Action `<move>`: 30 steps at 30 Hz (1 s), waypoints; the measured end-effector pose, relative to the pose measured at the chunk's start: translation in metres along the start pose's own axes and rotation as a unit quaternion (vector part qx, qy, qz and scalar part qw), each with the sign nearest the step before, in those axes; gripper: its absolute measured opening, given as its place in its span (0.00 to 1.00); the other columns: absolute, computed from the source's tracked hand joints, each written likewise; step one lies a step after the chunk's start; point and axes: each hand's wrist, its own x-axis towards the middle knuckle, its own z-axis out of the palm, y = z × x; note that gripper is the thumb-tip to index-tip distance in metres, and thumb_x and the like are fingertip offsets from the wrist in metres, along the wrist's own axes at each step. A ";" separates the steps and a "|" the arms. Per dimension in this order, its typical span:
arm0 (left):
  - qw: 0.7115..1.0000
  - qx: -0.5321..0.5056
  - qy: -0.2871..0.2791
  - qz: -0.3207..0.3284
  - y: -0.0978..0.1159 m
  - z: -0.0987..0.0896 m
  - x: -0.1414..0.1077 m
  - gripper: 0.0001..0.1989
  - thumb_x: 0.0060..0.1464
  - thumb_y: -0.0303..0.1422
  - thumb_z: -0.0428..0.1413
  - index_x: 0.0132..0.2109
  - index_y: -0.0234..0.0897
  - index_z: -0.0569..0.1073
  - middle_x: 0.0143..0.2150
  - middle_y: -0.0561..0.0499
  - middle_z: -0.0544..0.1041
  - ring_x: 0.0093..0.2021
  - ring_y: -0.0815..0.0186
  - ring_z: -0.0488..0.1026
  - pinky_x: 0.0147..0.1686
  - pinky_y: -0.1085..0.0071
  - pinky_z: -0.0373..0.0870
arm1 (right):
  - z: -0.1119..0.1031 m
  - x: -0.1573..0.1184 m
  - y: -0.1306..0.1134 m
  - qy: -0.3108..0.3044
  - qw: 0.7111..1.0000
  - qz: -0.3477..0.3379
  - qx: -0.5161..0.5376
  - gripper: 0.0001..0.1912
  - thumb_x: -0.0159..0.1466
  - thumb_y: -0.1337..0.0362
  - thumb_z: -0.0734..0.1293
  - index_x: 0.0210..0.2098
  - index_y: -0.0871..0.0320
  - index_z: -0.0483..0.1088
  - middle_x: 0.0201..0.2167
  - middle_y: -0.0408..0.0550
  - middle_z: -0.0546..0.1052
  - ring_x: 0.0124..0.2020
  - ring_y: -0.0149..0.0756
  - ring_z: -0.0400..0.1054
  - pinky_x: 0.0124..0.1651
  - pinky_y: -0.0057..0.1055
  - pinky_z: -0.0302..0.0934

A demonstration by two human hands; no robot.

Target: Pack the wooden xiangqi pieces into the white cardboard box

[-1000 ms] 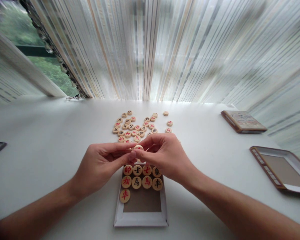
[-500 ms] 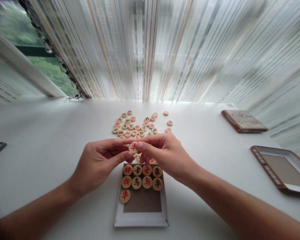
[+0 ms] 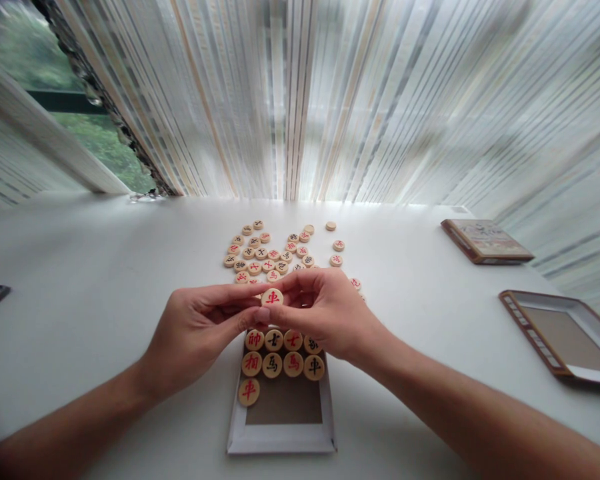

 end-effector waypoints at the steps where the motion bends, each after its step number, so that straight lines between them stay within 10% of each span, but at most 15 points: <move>1: 1.000 0.005 -0.004 0.005 0.000 0.000 -0.001 0.15 0.58 0.24 0.69 0.51 0.43 0.87 0.44 0.50 0.89 0.44 0.64 0.88 0.45 0.80 0.84 | 0.000 0.000 0.000 0.008 1.000 0.003 -0.007 0.21 0.45 0.61 0.88 0.36 0.61 0.84 0.26 0.47 0.82 0.27 0.31 0.75 0.30 0.23 0.67; 23: 0.998 -0.026 -0.043 0.028 -0.002 -0.001 -0.001 0.19 0.56 0.18 0.69 0.50 0.45 0.86 0.41 0.55 0.89 0.39 0.70 0.87 0.42 0.84 0.83 | 0.004 -0.008 -0.007 -0.045 0.997 -0.044 -0.039 0.20 0.61 0.51 0.80 0.30 0.61 0.76 0.20 0.43 0.76 0.20 0.28 0.69 0.24 0.23 0.63; 30: 0.999 -0.036 -0.032 0.017 0.000 0.000 -0.002 0.16 0.56 0.21 0.70 0.50 0.41 0.86 0.43 0.50 0.89 0.41 0.66 0.88 0.44 0.79 0.85 | 0.003 -0.006 -0.005 -0.061 0.998 -0.009 0.022 0.20 0.53 0.57 0.85 0.32 0.60 0.76 0.22 0.42 0.77 0.21 0.26 0.68 0.23 0.21 0.61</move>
